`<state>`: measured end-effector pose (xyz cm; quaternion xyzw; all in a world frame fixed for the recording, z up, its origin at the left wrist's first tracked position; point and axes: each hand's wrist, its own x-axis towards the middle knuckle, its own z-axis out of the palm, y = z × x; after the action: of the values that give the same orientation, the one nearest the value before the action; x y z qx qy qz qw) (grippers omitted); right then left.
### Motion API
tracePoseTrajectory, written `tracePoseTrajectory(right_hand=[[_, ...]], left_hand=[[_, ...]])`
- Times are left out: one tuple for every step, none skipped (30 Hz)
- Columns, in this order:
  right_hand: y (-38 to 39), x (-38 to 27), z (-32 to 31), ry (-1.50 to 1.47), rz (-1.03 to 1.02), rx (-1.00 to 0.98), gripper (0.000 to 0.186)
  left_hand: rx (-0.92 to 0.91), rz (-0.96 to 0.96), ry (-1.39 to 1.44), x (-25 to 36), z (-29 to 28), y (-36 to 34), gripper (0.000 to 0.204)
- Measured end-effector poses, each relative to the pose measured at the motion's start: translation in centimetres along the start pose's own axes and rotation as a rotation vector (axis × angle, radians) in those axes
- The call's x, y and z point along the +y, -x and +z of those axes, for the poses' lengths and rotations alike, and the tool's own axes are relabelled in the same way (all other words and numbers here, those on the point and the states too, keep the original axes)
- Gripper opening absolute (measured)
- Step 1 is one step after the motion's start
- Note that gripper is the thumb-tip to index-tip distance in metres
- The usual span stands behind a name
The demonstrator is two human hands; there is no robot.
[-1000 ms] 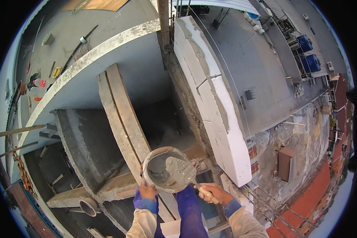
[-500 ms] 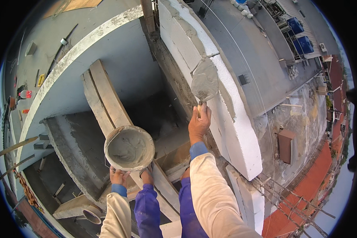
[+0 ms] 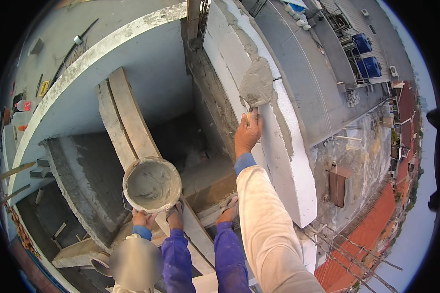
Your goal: The person installs aerated concrete blocks on a roof parapet. They apply mortar with a trowel, place blocks, and use a measuring tape to check alignment.
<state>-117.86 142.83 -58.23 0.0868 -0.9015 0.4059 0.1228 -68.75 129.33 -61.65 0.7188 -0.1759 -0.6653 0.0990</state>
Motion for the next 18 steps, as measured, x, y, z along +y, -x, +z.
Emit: tracePoseTrajectory(right_hand=[[-0.3, 0.4, 0.5, 0.038, -0.044, -0.003, 0.043], [-0.3, 0.8, 0.7, 0.05, -0.066, -0.042, 0.043], [-0.3, 1.0, 0.8, 0.052, -0.096, -0.092, 0.044], [-0.2, 1.1, 0.7, 0.045, -0.12, -0.142, 0.044], [-0.1, 0.9, 0.7, 0.066, -0.144, -0.178, 0.044], [-0.2, 0.6, 0.6, 0.078, -0.159, -0.212, 0.044], [-0.4, 0.0, 0.9, 0.112, -0.105, -0.288, 0.044], [-1.1, -1.0, 1.7, 0.041, -0.166, -0.195, 0.044], [-2.2, -1.9, 2.8, 0.004, -0.148, -0.145, 0.044], [-3.3, -2.8, 3.8, -0.017, -0.071, -0.118, 0.044], [-4.9, -3.6, 5.3, -0.011, -0.084, -0.074, 0.045], [-6.4, -4.4, 7.0, -0.027, -0.061, -0.055, 0.046], [-7.3, -4.9, 8.4, -0.033, -0.044, -0.026, 0.047], [-7.7, -5.1, 9.4, -0.006, -0.05, -0.047, 0.048], [-7.9, -4.9, 10.1, 0.031, -0.061, -0.06, 0.048], [-7.4, -4.4, 10.4, 0.087, -0.05, -0.095, 0.049], [-6.3, -3.6, 10.2, 0.124, -0.086, -0.146, 0.049], [-4.7, -2.4, 9.3, 0.192, -0.08, -0.297, 0.047]], left_hand=[[-0.01, 0.0, 0.007, -0.3, -0.2, -0.1, 0.057], [-0.015, 0.006, 0.001, -0.5, -0.3, -0.2, 0.056], [-0.028, 0.008, -0.001, -0.6, -0.5, -0.2, 0.055], [-0.009, 0.004, 0.003, -0.5, -0.5, -0.2, 0.055], [-0.044, 0.001, 0.01, -0.5, -0.5, -0.2, 0.054], [-0.047, -0.007, 0.017, -0.3, -0.5, -0.1, 0.054], [-0.035, -0.016, 0.025, -0.1, -0.4, -0.1, 0.054], [-0.044, -0.011, 0.032, 0.1, -0.4, 0.0, 0.054], [-0.039, -0.017, 0.029, 0.2, -0.3, 0.1, 0.054], [-0.016, -0.039, 0.015, 0.3, -0.3, 0.1, 0.054], [-0.039, -0.011, 0.006, 0.3, -0.3, 0.2, 0.055], [-0.05, 0.006, -0.006, 0.2, -0.4, 0.2, 0.055], [-0.061, 0.02, -0.018, 0.0, -0.4, 0.2, 0.055], [-0.063, 0.021, -0.006, -0.2, -0.5, 0.2, 0.056], [-0.064, 0.018, 0.004, -0.4, -0.6, 0.3, 0.056], [-0.065, 0.019, 0.014, -0.7, -0.7, 0.4, 0.057], [-0.069, 0.015, 0.005, -0.9, -0.6, 0.5, 0.059], [-0.08, 0.022, -0.002, -1.1, -0.5, 0.6, 0.061]])
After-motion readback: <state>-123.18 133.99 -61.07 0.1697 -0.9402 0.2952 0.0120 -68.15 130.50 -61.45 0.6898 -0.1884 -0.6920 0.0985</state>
